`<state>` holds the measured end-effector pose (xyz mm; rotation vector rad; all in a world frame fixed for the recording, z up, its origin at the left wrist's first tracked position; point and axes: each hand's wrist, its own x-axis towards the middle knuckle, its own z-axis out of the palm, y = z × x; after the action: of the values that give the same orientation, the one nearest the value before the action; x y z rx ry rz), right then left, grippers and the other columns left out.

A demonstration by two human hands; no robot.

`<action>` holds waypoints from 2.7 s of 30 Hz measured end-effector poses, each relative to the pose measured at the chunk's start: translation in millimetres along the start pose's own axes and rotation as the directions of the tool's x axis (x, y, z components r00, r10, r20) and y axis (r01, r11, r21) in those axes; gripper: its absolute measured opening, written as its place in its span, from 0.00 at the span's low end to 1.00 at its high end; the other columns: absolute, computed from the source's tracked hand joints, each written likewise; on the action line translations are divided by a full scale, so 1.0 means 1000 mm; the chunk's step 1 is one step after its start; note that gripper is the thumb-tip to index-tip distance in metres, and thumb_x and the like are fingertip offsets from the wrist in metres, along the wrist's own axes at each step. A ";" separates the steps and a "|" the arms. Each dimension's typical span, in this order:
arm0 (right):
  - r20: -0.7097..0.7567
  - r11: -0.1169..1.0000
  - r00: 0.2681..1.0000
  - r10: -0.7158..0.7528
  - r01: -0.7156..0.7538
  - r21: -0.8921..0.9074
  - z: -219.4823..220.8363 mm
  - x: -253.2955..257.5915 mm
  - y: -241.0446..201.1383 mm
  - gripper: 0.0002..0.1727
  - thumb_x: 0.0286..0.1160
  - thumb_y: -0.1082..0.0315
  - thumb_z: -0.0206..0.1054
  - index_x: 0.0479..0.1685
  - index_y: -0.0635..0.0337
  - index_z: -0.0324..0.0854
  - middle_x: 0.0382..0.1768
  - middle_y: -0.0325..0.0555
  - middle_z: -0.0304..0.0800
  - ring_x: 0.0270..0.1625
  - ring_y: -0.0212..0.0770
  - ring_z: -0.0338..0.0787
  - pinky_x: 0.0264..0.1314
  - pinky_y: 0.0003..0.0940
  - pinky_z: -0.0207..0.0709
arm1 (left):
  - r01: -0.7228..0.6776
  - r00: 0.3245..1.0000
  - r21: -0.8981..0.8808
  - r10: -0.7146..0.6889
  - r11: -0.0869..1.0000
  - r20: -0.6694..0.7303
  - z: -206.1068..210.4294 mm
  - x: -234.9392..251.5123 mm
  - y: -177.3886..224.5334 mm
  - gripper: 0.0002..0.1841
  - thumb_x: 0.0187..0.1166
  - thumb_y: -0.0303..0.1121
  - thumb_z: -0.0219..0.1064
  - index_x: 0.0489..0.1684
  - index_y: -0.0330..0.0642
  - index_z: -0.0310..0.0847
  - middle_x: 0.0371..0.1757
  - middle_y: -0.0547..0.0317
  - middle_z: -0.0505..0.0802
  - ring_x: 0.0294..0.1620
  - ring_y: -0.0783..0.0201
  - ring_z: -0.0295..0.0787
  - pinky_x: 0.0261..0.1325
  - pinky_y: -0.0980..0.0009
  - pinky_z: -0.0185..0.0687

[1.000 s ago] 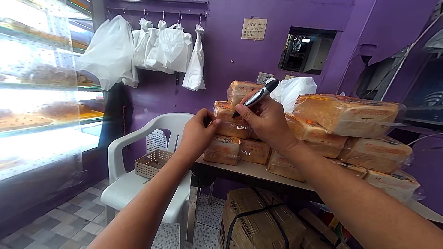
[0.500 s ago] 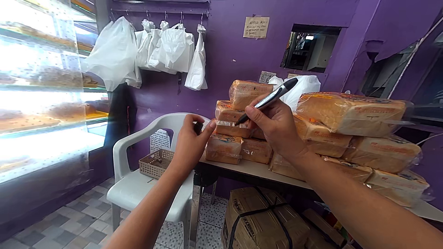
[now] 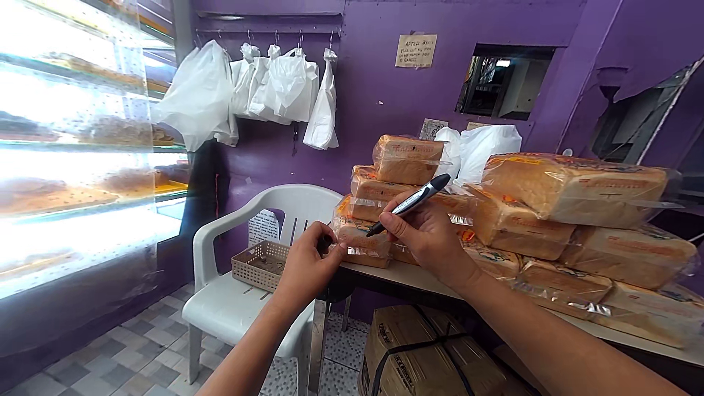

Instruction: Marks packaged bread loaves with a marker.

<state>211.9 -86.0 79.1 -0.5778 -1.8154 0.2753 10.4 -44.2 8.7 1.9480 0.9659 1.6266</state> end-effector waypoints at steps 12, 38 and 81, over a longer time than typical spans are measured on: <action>0.043 0.988 0.998 -0.048 0.054 -0.147 0.010 -0.001 0.005 0.06 0.77 0.67 0.70 0.46 0.57 0.82 0.33 0.31 0.89 0.31 0.20 0.86 0.36 0.14 0.82 | 0.000 1.000 -0.049 0.001 0.999 0.023 -0.002 -0.001 -0.004 0.02 0.82 0.28 0.67 0.42 0.42 0.80 0.35 0.61 0.85 0.33 0.70 0.82 0.39 0.70 0.78; 0.070 0.980 0.997 -0.044 0.056 -0.190 0.009 0.000 -0.005 0.06 0.78 0.69 0.71 0.46 0.58 0.82 0.33 0.33 0.89 0.29 0.21 0.86 0.33 0.15 0.82 | -0.005 0.999 -0.066 0.007 0.998 0.035 -0.003 -0.001 -0.002 0.02 0.81 0.28 0.68 0.42 0.41 0.80 0.35 0.60 0.85 0.33 0.70 0.81 0.38 0.73 0.78; -0.137 0.910 0.988 -0.073 0.009 -0.415 -0.091 0.023 -0.024 0.06 0.78 0.69 0.71 0.44 0.60 0.80 0.31 0.34 0.87 0.27 0.22 0.85 0.32 0.18 0.82 | -0.061 0.998 -0.031 0.061 0.998 -0.021 -0.001 -0.001 -0.014 0.03 0.78 0.31 0.66 0.41 0.47 0.78 0.29 0.69 0.83 0.29 0.76 0.79 0.33 0.76 0.74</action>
<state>287.0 -104.1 138.4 -0.8307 -1.7435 -0.1872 5.9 -35.7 -1.7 1.9610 0.8906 1.6879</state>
